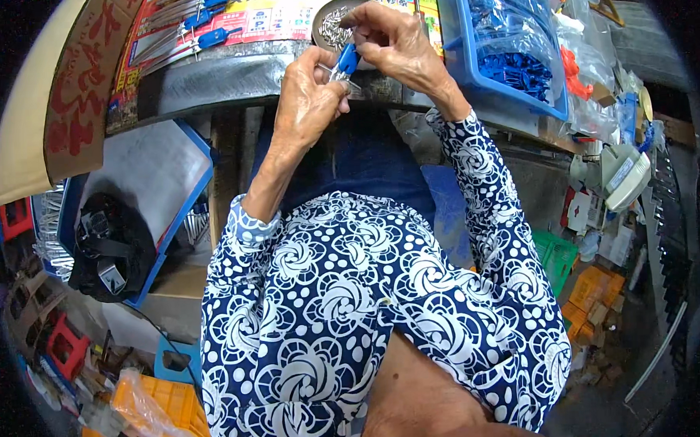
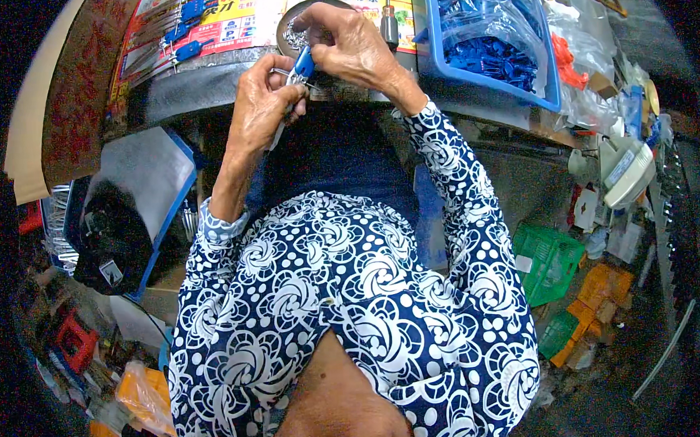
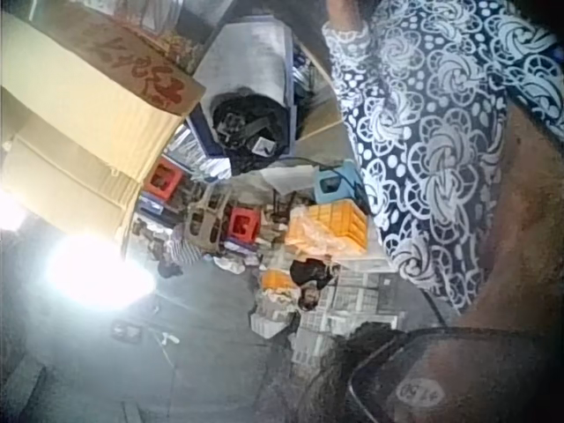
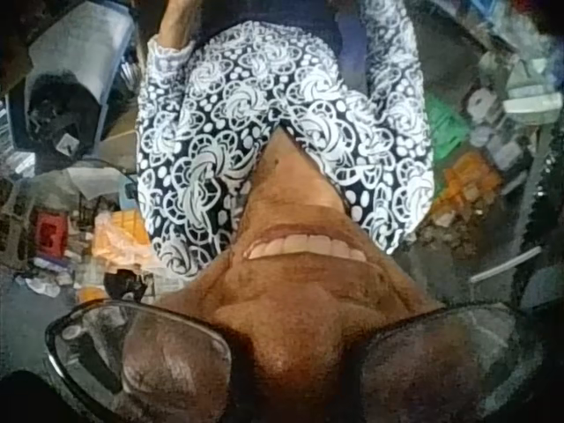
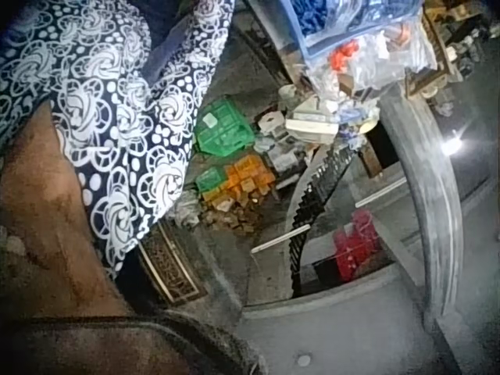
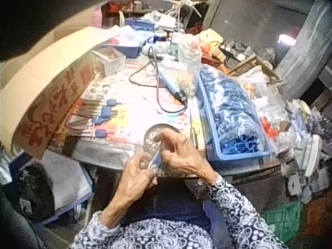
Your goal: The person assembles small tools by fitting metal components into plastic handles and inserting pins from a dish by hand.
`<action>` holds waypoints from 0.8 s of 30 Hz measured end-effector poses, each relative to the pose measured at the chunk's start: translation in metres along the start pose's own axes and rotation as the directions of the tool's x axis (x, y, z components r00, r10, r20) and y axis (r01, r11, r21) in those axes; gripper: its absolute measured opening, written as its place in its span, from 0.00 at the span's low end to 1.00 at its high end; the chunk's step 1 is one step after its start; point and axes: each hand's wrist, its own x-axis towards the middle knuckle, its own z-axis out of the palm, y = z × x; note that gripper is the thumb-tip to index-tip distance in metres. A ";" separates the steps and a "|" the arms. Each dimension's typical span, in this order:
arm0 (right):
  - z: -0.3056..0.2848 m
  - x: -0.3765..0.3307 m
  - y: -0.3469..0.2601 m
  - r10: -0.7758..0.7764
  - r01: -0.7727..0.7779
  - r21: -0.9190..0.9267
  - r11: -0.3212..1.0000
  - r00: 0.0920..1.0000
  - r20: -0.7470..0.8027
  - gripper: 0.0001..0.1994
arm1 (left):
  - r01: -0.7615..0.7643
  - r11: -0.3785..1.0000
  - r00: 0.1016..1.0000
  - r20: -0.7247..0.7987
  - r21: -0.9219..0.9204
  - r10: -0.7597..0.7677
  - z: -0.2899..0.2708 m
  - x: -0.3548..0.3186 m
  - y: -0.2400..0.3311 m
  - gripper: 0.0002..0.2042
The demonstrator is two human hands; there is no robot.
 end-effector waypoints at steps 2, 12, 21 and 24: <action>0.004 -0.001 -0.002 -0.104 0.097 -0.135 0.986 0.994 -0.044 0.14 | 0.015 1.000 1.000 0.001 0.024 -0.015 -0.001 -0.001 0.001 0.10; 0.023 0.001 -0.003 -0.264 0.210 -0.307 0.928 0.953 -0.146 0.13 | 0.002 1.000 0.999 -0.037 -0.012 -0.002 -0.007 0.001 -0.009 0.09; 0.034 0.001 -0.005 -0.336 0.262 -0.429 0.864 0.936 -0.105 0.15 | -0.238 0.941 0.961 -0.078 0.242 0.264 -0.010 0.007 -0.025 0.08; 0.032 0.000 -0.002 -0.235 0.184 -0.311 0.932 0.963 -0.132 0.15 | -0.106 0.993 0.993 -0.046 0.043 0.108 -0.012 0.003 -0.015 0.09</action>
